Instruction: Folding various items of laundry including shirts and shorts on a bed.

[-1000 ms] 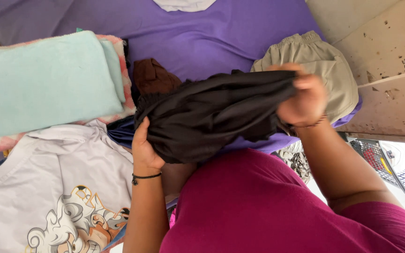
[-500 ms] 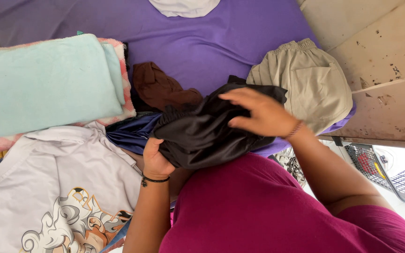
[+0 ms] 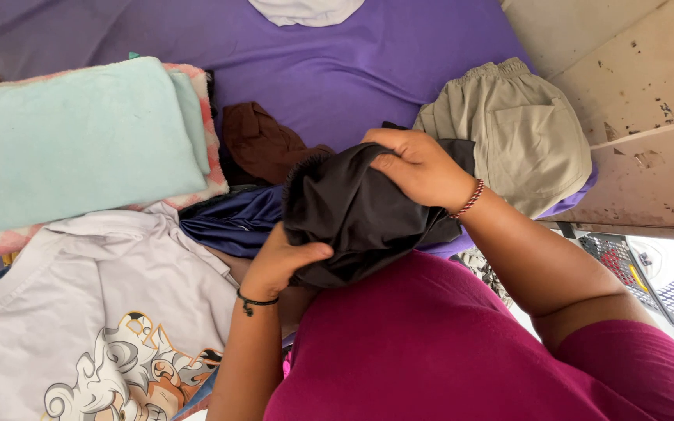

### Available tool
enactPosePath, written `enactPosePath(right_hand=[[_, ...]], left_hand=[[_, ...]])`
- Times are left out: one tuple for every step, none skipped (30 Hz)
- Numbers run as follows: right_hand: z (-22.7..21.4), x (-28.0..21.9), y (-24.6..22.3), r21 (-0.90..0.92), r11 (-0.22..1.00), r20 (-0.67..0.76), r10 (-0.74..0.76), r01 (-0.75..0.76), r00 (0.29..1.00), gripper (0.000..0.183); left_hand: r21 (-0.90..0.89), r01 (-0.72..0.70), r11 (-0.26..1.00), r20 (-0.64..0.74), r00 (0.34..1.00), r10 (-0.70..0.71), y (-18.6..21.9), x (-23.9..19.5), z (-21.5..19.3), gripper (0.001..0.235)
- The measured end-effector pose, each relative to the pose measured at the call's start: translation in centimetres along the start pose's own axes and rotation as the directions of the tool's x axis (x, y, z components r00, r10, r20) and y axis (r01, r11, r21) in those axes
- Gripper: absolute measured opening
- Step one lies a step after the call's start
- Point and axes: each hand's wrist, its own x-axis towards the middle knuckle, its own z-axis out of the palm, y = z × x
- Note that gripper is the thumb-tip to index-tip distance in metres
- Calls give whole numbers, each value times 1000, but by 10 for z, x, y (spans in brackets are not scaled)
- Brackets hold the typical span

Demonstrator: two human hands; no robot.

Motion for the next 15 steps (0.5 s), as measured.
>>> enactPosePath(right_hand=[[3,2,-8,-56,998,12,-27,28,1000,20],[4,3,-14,-58,998,12,-25,26,1000,20],[6,6,-21,-50,999,15,-16,17,1000,16],[9,8,-28,-42,999,19,-6,7,1000,16],[6,10,-27,-41,999,19,-10,11,1000,16],[3,12,-27,-135,989,12,-57,58,998,15],[-1,13,-26,-229,968,7,-99,98,995,14],[-6,14,-22,-229,969,5,-97,96,995,14],[-11,15,-18,-309,944,-23,-126,113,992,11],[-15,16,-14,-388,913,-48,-156,126,987,9],[-13,19,-17,-386,914,-45,-155,126,987,9],[-11,21,-20,-458,877,-44,-184,144,982,5],[-9,23,-24,-527,835,-43,-213,159,976,4],[-5,25,-25,-526,836,-43,-211,157,976,4],[-2,27,-27,-560,809,-43,-240,176,970,7]], left_hand=[[169,8,986,110,994,-27,7,2,12,62],[168,9,986,111,993,-28,-9,6,3,62],[60,-6,998,90,996,1,-26,10,-5,60],[-48,-24,999,66,997,27,-41,14,-14,58],[-46,-27,999,65,997,29,-62,18,-36,58],[-218,8,976,-13,1000,-11,-82,23,-58,52],[-387,33,921,-80,994,-69,-104,27,-79,46],[-387,36,921,-79,994,-72,-74,20,-56,46],[-386,89,918,-12,995,-102,-46,11,-34,46],[-382,142,913,55,990,-131,-17,3,-11,46],[-384,141,913,52,990,-131,-9,0,-3,46],[-290,153,945,122,985,-122,-1,-4,6,43],[-192,159,968,195,973,-121,8,-7,15,42],[-193,160,968,194,973,-123,-6,-5,2,42],[-278,162,947,178,977,-115,-18,-2,-11,48]])
